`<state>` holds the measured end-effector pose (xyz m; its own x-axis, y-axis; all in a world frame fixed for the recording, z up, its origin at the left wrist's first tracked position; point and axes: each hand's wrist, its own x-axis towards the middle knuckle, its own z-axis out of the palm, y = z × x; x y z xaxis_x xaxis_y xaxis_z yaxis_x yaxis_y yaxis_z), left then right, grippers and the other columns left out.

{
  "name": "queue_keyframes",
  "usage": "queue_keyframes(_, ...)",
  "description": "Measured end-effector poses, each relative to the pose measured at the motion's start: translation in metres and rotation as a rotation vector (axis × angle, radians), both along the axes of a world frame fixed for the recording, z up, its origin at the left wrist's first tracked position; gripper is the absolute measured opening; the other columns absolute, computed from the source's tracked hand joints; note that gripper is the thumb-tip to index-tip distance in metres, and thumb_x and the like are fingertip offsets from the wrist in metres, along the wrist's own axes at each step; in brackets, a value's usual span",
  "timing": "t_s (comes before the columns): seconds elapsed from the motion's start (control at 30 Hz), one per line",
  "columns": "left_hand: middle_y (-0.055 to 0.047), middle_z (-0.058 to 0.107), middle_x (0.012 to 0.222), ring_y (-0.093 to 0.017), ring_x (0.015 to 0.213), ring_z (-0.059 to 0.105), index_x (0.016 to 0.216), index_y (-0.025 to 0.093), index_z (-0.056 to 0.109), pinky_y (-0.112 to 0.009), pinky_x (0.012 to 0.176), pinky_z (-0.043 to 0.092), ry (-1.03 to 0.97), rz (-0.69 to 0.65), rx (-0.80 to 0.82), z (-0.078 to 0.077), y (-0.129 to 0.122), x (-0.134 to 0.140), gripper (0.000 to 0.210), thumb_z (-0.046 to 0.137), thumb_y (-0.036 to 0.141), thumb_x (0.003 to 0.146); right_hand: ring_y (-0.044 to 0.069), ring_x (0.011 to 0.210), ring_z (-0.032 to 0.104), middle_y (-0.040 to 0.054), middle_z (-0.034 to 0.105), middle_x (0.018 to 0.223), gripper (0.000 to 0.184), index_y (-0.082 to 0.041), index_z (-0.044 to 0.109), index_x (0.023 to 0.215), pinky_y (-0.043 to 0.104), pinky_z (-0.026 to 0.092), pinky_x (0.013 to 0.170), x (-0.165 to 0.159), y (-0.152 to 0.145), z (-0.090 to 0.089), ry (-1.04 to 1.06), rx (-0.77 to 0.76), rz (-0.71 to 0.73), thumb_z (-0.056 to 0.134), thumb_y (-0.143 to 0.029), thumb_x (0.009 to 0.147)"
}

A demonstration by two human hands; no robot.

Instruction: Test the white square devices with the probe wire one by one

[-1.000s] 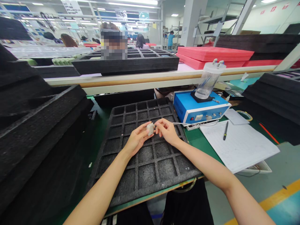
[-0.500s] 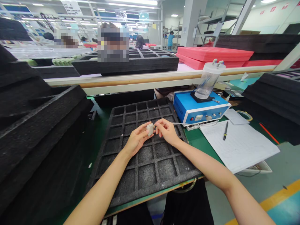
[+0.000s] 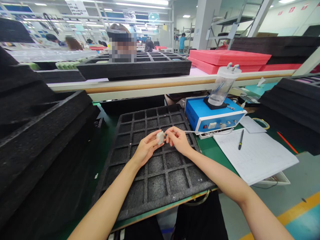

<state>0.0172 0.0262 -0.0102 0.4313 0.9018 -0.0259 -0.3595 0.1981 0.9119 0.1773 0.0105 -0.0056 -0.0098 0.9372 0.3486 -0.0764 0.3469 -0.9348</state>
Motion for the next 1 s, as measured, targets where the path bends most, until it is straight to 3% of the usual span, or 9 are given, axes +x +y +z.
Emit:
queue_keyframes(0.73,-0.005,0.069,0.105,-0.017,0.094,0.062,0.106,0.023,0.068,-0.035,0.092,0.045,-0.059,-0.028,0.001,-0.0009,-0.0010,0.0006,0.034,0.071,0.020,0.073,0.006,0.036,0.043,-0.0037,0.056,0.053,0.019,-0.016,0.054,0.075,0.018,0.033,0.038,0.0003,-0.0012,-0.0002,0.010,0.012,0.003,0.055,-0.034,0.082)
queue_keyframes(1.0,-0.006,0.069,0.104,-0.020,0.096,0.063,0.110,0.022,0.066,-0.038,0.092,0.045,-0.062,-0.035,0.011,-0.0051,0.0014,-0.0005,0.037,0.071,0.021,0.073,0.006,0.036,0.044,-0.0033,0.057,0.055,0.018,-0.016,0.055,0.076,0.019,0.034,0.037,0.0029,-0.0007,-0.0016,0.039,0.067,-0.059,0.056,-0.033,0.083)
